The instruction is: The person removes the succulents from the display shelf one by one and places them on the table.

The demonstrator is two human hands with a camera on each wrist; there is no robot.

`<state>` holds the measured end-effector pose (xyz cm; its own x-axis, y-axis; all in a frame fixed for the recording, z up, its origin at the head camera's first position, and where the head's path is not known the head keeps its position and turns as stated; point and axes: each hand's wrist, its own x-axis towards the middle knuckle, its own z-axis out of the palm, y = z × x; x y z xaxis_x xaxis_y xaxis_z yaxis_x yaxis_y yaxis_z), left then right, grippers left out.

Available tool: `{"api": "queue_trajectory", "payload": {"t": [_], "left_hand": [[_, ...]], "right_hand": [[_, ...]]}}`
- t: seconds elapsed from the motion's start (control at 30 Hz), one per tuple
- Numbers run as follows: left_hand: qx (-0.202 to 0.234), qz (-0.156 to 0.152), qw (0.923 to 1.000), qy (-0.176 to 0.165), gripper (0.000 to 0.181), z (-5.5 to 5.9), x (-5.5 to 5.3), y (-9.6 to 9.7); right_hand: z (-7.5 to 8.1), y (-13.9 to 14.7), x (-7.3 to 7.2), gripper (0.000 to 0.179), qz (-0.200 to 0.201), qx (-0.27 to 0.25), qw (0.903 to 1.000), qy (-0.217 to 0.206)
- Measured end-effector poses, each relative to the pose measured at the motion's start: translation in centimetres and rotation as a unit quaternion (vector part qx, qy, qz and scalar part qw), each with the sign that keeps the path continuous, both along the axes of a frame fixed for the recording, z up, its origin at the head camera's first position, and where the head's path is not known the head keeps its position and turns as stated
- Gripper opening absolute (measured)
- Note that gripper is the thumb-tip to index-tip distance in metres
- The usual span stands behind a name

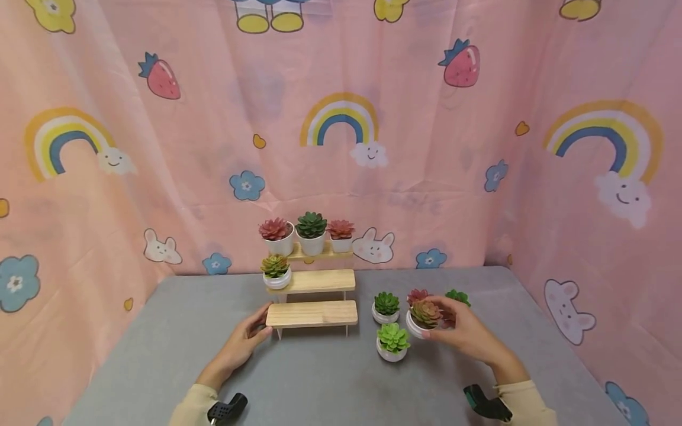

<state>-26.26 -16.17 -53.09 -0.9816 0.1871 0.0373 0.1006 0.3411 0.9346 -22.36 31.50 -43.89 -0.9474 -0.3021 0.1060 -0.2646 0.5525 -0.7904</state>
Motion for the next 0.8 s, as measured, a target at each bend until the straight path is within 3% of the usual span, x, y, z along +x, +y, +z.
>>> {"api": "queue_trajectory", "payload": {"t": [0.4, 0.63, 0.8], "left_hand": [[-0.001, 0.001, 1.0000, -0.002, 0.065, 0.2, 0.0, -0.2], [0.002, -0.001, 1.0000, -0.001, 0.066, 0.2, -0.2, -0.1], [0.004, -0.004, 1.0000, 0.002, 0.065, 0.3, 0.1, 0.1]], "right_hand": [[-1.3, 1.9, -0.8, 0.064, 0.034, -0.005, 0.9977, -0.059], [-2.5, 2.4, -1.1, 0.056, 0.075, -0.004, 0.9952, -0.062], [-3.1, 2.3, -1.0, 0.056, 0.085, 0.000, 0.9945, -0.062]]}}
